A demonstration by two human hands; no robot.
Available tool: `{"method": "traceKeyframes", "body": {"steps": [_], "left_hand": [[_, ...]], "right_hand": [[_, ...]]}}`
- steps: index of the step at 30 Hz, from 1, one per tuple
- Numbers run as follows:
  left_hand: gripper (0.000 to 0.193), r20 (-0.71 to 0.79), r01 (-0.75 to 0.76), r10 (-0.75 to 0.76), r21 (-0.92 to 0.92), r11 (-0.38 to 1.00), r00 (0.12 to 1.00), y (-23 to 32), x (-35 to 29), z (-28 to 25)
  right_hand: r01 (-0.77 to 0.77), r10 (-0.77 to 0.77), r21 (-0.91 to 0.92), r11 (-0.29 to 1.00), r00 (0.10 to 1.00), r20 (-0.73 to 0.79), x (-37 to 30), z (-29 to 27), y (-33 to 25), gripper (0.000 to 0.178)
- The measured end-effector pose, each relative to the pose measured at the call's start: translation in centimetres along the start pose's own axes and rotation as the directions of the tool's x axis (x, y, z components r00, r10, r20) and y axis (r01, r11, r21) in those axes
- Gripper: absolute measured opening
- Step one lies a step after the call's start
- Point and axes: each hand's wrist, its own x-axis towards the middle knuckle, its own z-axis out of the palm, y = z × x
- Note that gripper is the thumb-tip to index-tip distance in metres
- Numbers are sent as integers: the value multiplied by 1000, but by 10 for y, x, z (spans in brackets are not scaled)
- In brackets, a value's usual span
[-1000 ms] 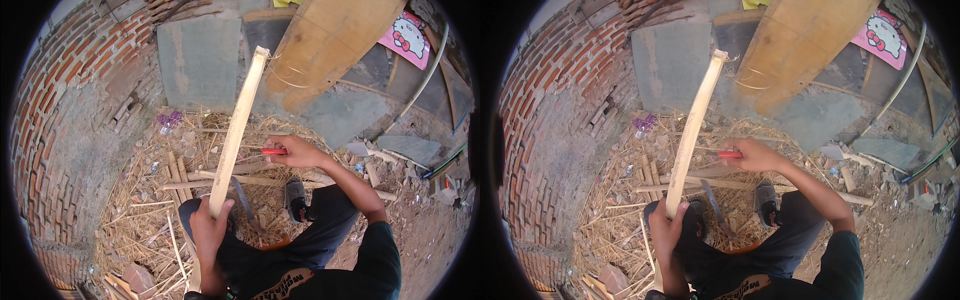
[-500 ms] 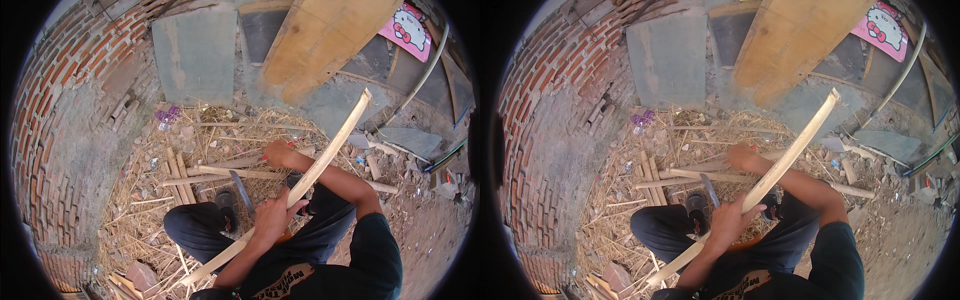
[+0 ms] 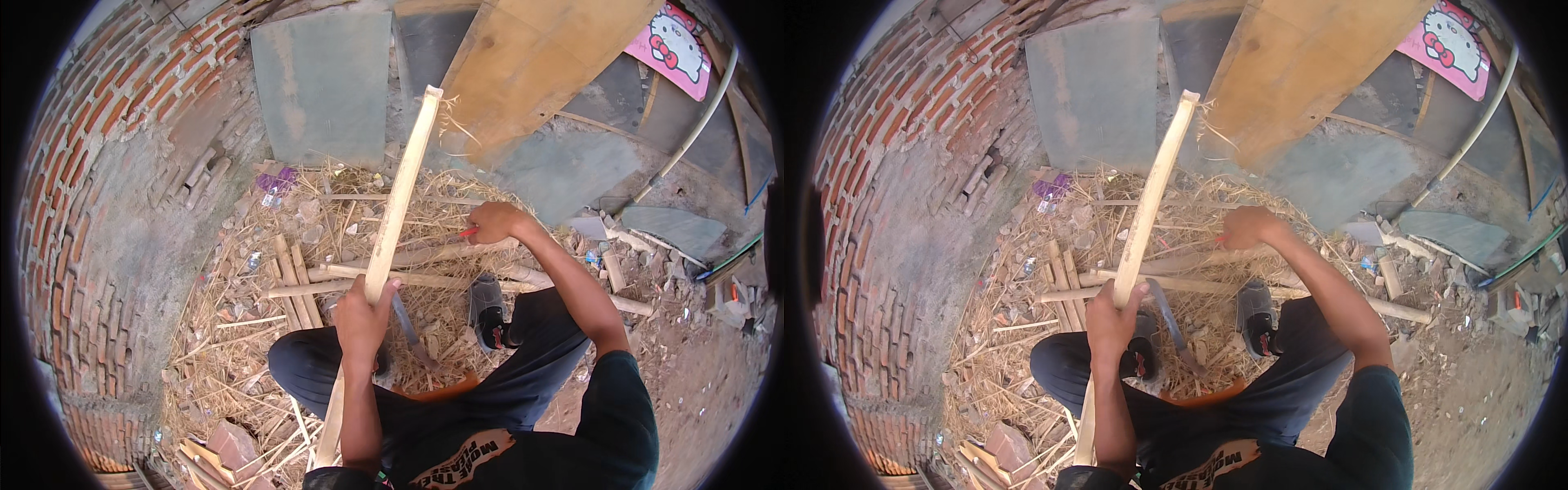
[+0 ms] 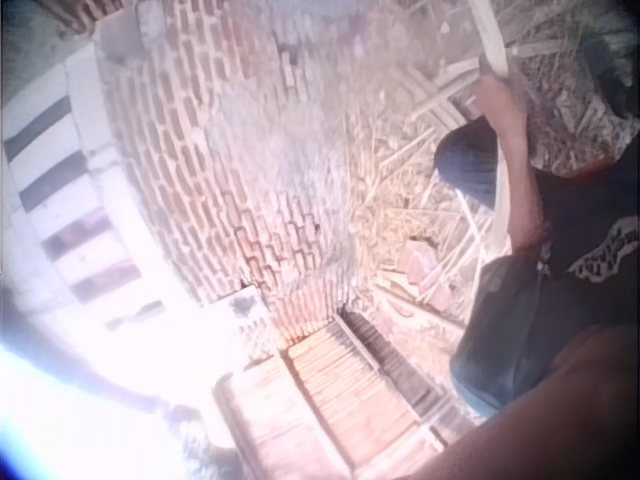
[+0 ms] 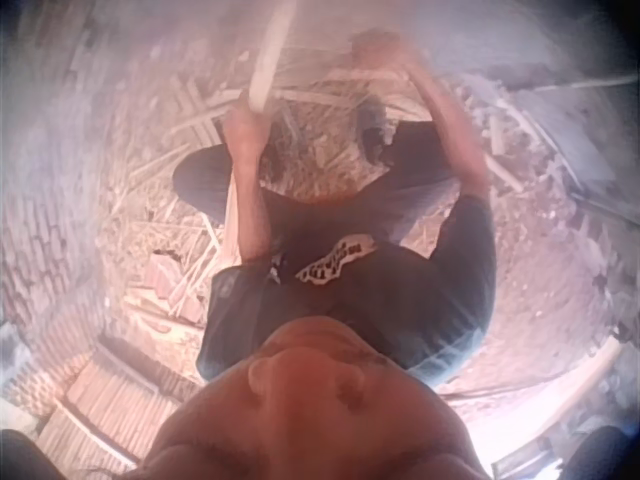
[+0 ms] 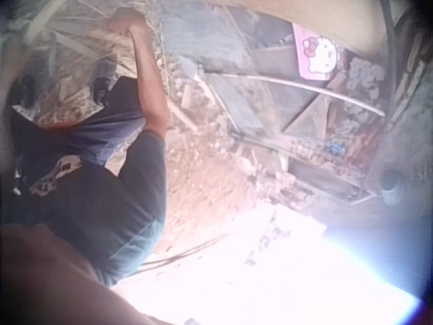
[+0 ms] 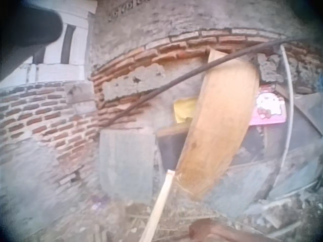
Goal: The person sits on the ground and uses a utility knife to shave thin strips from a long piece of wood. They hold the wood with one hand and scrape the blade along its length to remove the outer layer, creating wood shavings.
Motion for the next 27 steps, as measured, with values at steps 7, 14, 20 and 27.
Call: {"method": "traceKeyframes", "body": {"steps": [7,14,20,27], "left_hand": [[44,-77,5,-17,-157,988,997,27,-2,-27],[44,-8,-100,100,-106,989,995,50,-2,-5],[58,30,-48,56,-203,978,998,46,-11,-46],[94,64,-74,78,-65,995,995,-32,-79,-155]], "right_hand": [[174,-18,966,192,985,-174,-25,-54,-5,59],[195,-8,959,206,980,-198,-53,-48,-88,56],[321,218,946,34,922,-321,-45,-50,-71,41],[561,353,821,-102,792,-497,-58,-85,12,29]]}}
